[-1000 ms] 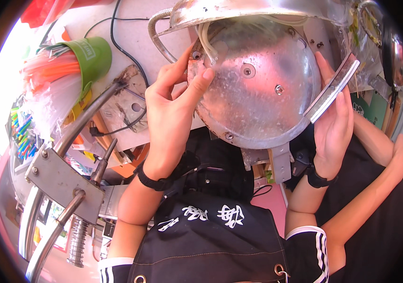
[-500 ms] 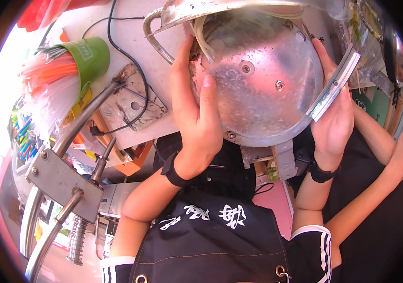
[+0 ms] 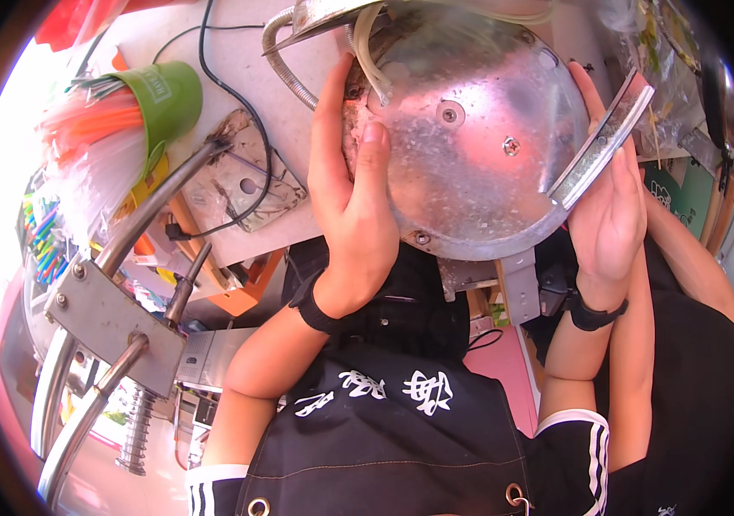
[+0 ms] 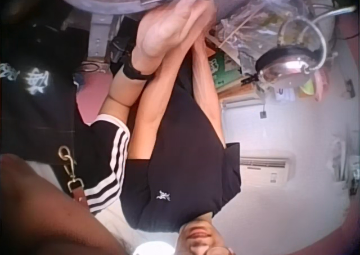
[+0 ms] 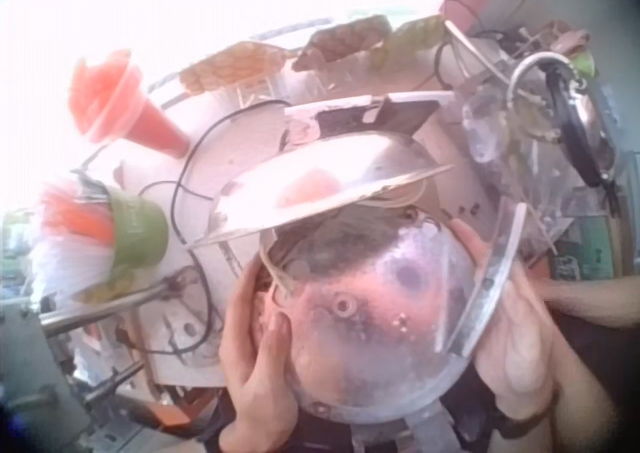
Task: The person works with another person to disassemble and reassemble a metal machine component by hand, using a screwdriver to remove and replace screws and positioning various metal plates and parts.
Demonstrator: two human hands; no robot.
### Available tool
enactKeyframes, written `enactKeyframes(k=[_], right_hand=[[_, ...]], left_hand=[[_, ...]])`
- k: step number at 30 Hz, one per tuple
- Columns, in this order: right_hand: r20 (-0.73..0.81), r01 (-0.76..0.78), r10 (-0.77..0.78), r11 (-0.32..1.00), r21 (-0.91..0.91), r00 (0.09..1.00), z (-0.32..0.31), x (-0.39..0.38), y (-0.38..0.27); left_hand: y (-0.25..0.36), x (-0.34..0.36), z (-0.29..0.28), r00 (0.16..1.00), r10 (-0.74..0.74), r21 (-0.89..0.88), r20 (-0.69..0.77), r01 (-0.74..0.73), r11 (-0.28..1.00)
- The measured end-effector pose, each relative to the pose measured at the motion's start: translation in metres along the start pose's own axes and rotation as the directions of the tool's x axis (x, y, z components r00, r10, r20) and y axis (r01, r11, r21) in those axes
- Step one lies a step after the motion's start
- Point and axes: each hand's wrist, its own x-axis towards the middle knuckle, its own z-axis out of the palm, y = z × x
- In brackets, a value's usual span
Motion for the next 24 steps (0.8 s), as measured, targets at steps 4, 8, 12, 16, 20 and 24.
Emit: enactKeyframes(k=[4, 8, 12, 16, 20, 24], right_hand=[[0.001, -0.023, 0.023, 0.999, -0.025, 1.0, 0.003, -0.001, -0.002], [0.021, -0.035, 0.035, 0.999, -0.04, 0.999, 0.004, -0.001, -0.005], [0.005, -0.076, 0.076, 0.995, -0.065, 0.997, 0.007, -0.001, -0.008], [0.002, -0.099, 0.1, 0.992, -0.078, 0.995, 0.009, -0.002, -0.009], [-0.003, -0.075, 0.075, 0.992, -0.104, 0.997, 0.01, -0.001, -0.008], [-0.006, -0.005, 0.004, 0.984, -0.179, 1.0, 0.009, -0.001, -0.005]], left_hand=[[-0.003, 0.001, -0.003, 0.999, 0.026, -0.087, 0.029, -0.023, 0.996], [0.002, 0.003, -0.007, 0.997, -0.015, -0.129, 0.077, 0.024, 0.991], [0.003, 0.004, -0.009, 0.995, -0.012, -0.136, 0.102, 0.025, 0.99], [0.002, 0.005, -0.011, 0.996, -0.025, -0.108, 0.085, 0.034, 0.994], [-0.001, 0.008, -0.015, 0.995, 0.004, -0.071, 0.102, 0.003, 0.997], [0.0, 0.008, -0.015, 0.994, 0.004, -0.076, 0.106, 0.004, 0.997]])
